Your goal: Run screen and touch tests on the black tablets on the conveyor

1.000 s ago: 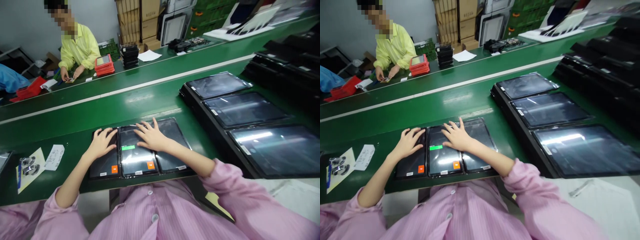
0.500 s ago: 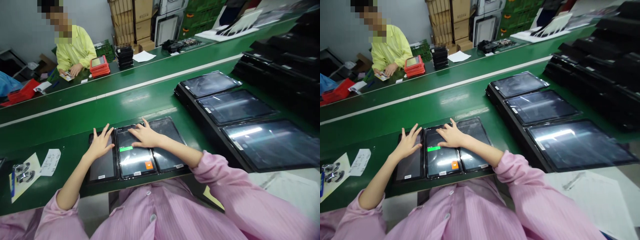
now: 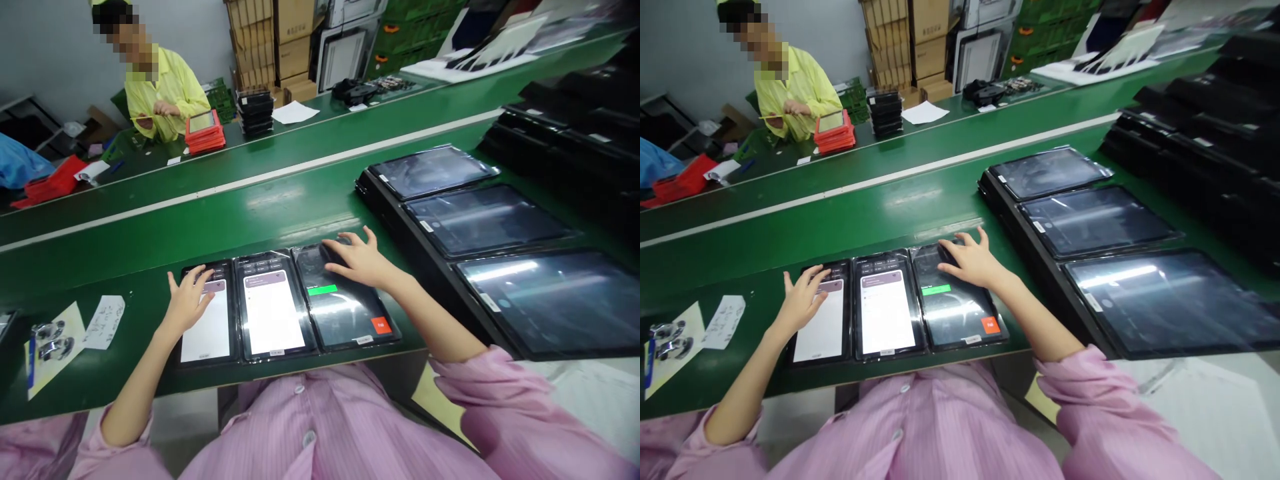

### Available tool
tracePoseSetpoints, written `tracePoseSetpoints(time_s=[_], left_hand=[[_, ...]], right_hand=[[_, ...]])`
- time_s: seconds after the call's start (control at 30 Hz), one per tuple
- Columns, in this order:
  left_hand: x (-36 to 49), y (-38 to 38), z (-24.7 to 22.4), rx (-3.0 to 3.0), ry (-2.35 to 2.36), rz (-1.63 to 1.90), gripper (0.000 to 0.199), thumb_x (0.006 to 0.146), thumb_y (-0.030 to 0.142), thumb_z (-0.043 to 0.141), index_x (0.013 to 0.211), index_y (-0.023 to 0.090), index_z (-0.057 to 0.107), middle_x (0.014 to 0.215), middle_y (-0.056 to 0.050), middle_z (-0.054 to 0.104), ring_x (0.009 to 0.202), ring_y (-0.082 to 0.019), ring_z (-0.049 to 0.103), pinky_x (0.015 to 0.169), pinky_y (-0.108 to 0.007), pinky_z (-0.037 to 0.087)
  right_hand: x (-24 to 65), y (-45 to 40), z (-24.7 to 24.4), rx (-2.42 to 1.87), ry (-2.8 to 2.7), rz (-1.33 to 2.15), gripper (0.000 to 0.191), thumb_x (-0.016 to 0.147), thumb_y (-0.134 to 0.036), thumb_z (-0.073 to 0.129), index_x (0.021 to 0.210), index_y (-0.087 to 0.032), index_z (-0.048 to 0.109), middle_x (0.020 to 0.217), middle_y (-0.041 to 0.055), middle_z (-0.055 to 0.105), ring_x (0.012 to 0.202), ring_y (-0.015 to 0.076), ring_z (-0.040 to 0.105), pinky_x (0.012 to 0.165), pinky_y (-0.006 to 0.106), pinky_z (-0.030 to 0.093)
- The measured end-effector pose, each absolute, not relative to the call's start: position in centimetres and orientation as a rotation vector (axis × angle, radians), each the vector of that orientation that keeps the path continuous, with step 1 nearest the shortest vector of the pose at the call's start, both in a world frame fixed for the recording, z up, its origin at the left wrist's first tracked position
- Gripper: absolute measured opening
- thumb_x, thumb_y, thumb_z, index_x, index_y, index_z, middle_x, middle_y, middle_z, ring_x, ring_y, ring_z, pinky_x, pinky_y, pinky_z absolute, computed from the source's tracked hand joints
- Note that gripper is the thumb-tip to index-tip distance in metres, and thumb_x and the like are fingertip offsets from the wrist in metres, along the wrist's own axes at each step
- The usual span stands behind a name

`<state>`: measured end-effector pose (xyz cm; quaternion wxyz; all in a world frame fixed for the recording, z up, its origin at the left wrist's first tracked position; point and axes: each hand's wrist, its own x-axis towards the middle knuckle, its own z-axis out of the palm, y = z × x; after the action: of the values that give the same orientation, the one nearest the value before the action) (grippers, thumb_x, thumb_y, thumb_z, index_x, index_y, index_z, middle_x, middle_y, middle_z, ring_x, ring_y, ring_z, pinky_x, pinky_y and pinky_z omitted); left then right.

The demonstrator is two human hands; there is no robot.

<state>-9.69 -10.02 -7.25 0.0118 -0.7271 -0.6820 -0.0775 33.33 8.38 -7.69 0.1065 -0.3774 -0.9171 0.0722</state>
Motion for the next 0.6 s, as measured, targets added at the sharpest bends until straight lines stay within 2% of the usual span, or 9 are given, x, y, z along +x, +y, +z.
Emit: tracePoseSetpoints(time_s=[0.13, 0.2, 0.3, 0.4, 0.5, 0.6], left_hand=[[-9.1, -9.2, -7.5, -2.203, -2.175, -0.178, 0.054, 0.104, 0.049, 0.028, 0.145, 0.021, 0.05, 0.156, -0.02, 0.041, 0.141, -0.038, 0.042, 0.111, -0.083, 0.002], [-9.0, -8.9, -7.4, -2.202, -2.161, -0.164, 0.053, 0.103, 0.047, 0.03, 0.145, 0.021, 0.051, 0.156, -0.02, 0.041, 0.141, -0.039, 0.042, 0.111, -0.084, 0.005], [-8.7, -8.3, -7.3, -2.214, -2.11, -0.152, 0.051, 0.102, 0.045, 0.032, 0.142, 0.022, 0.054, 0.154, -0.019, 0.044, 0.14, -0.038, 0.044, 0.112, -0.083, 0.004], [-8.3, -7.8, -6.9, -2.238, -2.054, -0.128, 0.047, 0.102, 0.044, 0.034, 0.134, 0.022, 0.059, 0.151, -0.018, 0.048, 0.138, -0.038, 0.046, 0.112, -0.083, -0.001], [-8.1, -8.0, -6.4, -2.207, -2.055, -0.181, 0.046, 0.102, 0.045, 0.034, 0.13, 0.019, 0.059, 0.15, -0.02, 0.049, 0.134, -0.038, 0.05, 0.112, -0.083, 0.0], [-8.7, -9.0, -5.9, -2.182, -2.094, -0.252, 0.039, 0.101, 0.046, 0.033, 0.11, 0.019, 0.059, 0.143, -0.02, 0.055, 0.128, -0.036, 0.055, 0.114, -0.08, 0.004]], right_hand=[[33.5, 7.7, -6.7, -1.057, -2.764, 0.254, 0.059, 0.097, -0.06, 0.044, 0.138, -0.019, 0.057, 0.111, 0.0141, 0.075, 0.119, 0.0341, 0.06, 0.114, 0.072, 0.011], [32.8, 7.2, -5.8, -1.004, -2.775, 0.286, 0.054, 0.099, -0.059, 0.044, 0.133, -0.02, 0.06, 0.111, 0.0131, 0.075, 0.115, 0.032, 0.061, 0.115, 0.07, 0.013], [29.7, 6.4, -5.3, -0.919, -2.811, 0.19, 0.05, 0.1, -0.057, 0.045, 0.13, -0.022, 0.065, 0.134, 0.0162, 0.065, 0.127, 0.036, 0.053, 0.114, 0.073, 0.013], [25.5, 6.1, -6.1, -0.855, -2.858, 0.075, 0.054, 0.098, -0.059, 0.049, 0.14, -0.027, 0.06, 0.155, 0.0189, 0.045, 0.14, 0.0414, 0.04, 0.112, 0.075, 0.014], [23.6, 6.3, -7.1, -0.854, -2.876, 0.035, 0.056, 0.097, -0.063, 0.048, 0.142, -0.031, 0.058, 0.161, 0.0177, 0.035, 0.144, 0.0438, 0.032, 0.111, 0.077, 0.013], [26.0, 7.2, -7.4, -0.942, -2.788, -0.007, 0.061, 0.096, -0.065, 0.046, 0.144, -0.029, 0.055, 0.162, 0.0182, 0.033, 0.145, 0.0433, 0.029, 0.113, 0.075, 0.008]])
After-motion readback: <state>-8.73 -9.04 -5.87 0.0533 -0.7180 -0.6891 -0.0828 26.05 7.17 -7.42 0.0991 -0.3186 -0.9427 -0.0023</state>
